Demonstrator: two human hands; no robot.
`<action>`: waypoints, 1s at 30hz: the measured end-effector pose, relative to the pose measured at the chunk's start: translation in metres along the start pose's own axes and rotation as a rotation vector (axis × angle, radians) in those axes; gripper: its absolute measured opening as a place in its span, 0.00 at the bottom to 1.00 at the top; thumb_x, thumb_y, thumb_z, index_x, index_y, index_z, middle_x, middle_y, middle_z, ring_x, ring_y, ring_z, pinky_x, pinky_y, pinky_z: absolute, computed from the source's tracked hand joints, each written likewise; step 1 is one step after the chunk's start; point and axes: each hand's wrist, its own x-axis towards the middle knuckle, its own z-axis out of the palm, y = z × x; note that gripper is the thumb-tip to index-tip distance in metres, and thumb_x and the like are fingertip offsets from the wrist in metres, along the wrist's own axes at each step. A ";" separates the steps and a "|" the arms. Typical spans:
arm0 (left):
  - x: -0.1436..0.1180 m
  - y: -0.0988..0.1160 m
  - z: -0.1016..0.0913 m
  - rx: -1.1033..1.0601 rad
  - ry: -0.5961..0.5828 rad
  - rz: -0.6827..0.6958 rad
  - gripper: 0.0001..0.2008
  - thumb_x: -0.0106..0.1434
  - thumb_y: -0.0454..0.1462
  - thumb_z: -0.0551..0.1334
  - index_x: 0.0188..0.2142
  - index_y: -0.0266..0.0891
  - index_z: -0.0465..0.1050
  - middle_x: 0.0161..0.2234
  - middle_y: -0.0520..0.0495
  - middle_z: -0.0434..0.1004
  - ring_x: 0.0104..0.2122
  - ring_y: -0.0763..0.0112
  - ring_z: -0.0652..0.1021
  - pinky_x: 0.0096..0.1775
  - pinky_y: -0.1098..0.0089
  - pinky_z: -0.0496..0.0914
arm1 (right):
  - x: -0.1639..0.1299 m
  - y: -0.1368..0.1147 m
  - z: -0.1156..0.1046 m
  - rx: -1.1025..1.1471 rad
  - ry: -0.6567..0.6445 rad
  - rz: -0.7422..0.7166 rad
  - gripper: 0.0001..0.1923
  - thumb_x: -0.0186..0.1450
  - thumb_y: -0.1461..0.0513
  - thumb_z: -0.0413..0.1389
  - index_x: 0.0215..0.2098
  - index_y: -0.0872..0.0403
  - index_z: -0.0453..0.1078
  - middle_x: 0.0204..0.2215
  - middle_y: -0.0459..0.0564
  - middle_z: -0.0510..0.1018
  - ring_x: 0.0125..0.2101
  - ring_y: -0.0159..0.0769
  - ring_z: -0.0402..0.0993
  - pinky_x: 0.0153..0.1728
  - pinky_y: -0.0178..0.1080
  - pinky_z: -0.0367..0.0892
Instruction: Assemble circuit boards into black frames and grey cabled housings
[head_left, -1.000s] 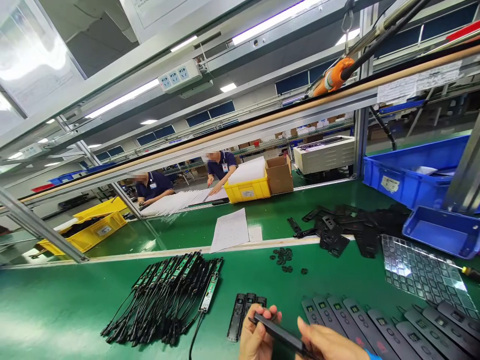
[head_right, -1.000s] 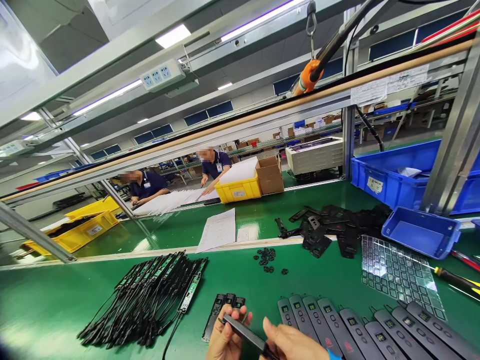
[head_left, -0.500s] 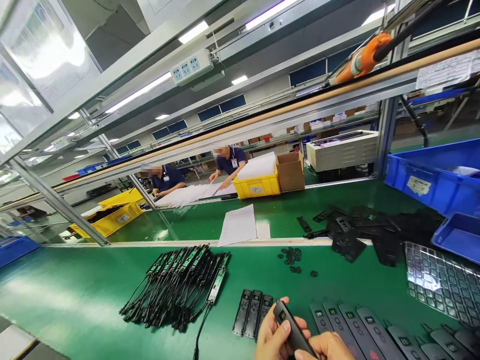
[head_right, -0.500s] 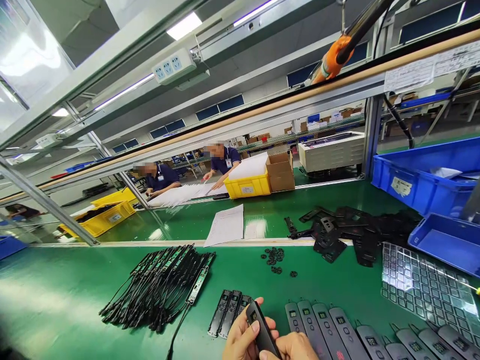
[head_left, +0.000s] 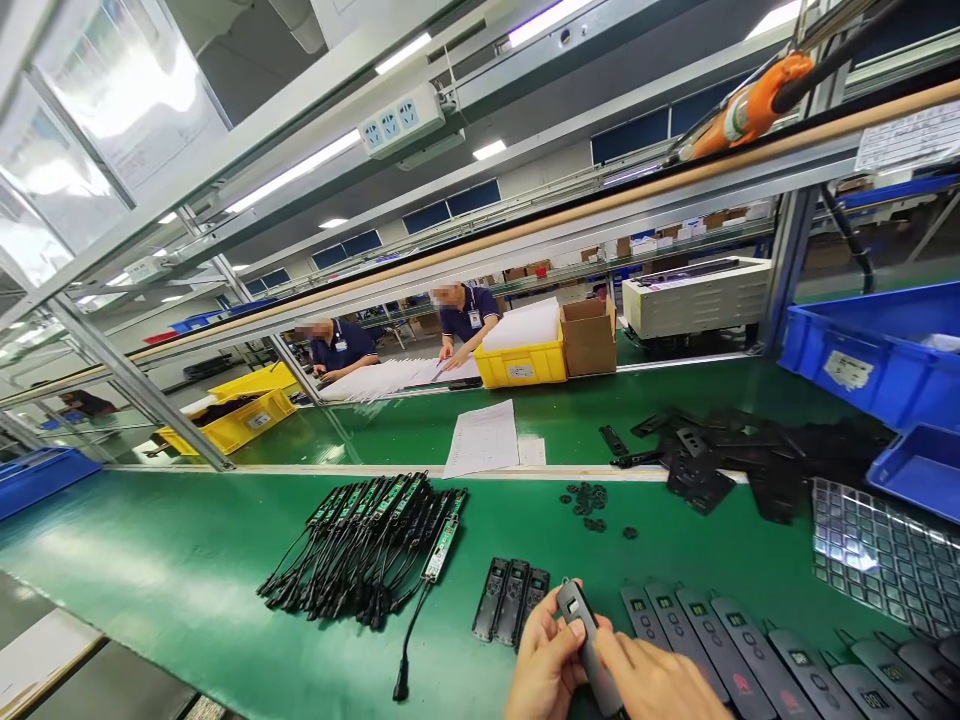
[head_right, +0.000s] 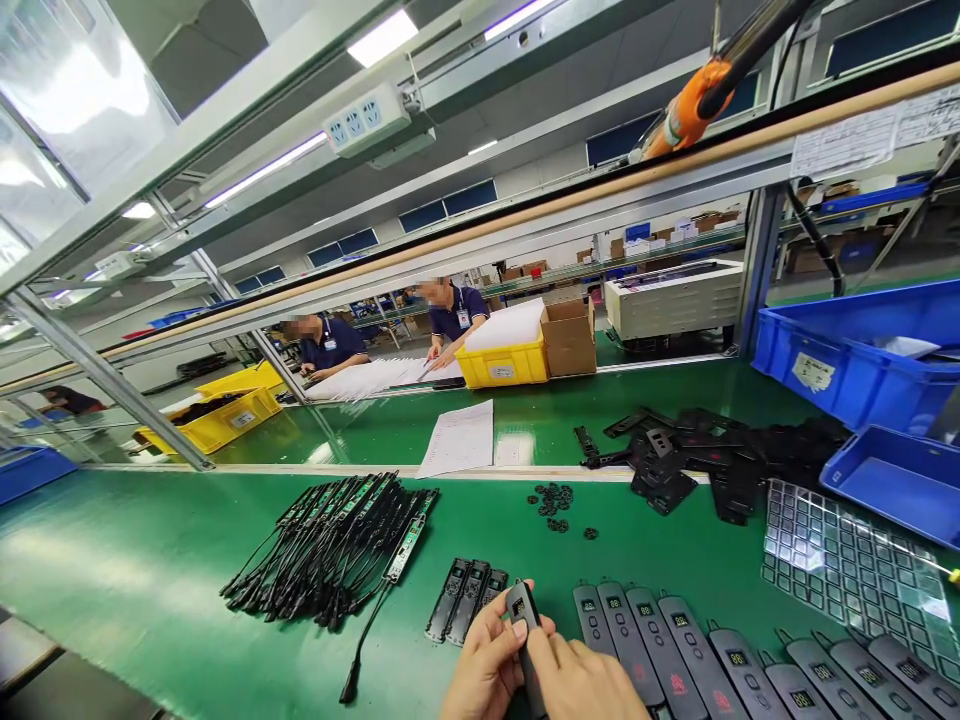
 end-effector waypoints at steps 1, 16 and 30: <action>0.000 0.001 -0.001 0.047 0.007 -0.005 0.29 0.51 0.43 0.72 0.50 0.36 0.68 0.34 0.40 0.75 0.29 0.66 0.77 0.26 0.75 0.68 | 0.002 -0.003 -0.001 -0.063 0.002 -0.032 0.25 0.56 0.64 0.58 0.53 0.59 0.66 0.37 0.53 0.77 0.33 0.45 0.76 0.25 0.38 0.61; 0.005 0.126 -0.122 1.655 0.747 0.504 0.18 0.57 0.33 0.56 0.47 0.30 0.70 0.39 0.36 0.72 0.42 0.52 0.73 0.44 0.56 0.67 | 0.017 -0.001 -0.013 0.114 -0.228 0.150 0.25 0.68 0.63 0.46 0.63 0.62 0.59 0.41 0.61 0.76 0.40 0.51 0.74 0.38 0.47 0.68; 0.031 0.087 -0.027 1.803 -0.145 0.318 0.27 0.55 0.23 0.49 0.54 0.34 0.70 0.49 0.40 0.72 0.51 0.57 0.69 0.55 0.56 0.61 | 0.018 0.021 -0.018 1.868 0.043 0.565 0.32 0.58 0.44 0.59 0.47 0.54 0.53 0.28 0.45 0.71 0.16 0.24 0.57 0.15 0.29 0.52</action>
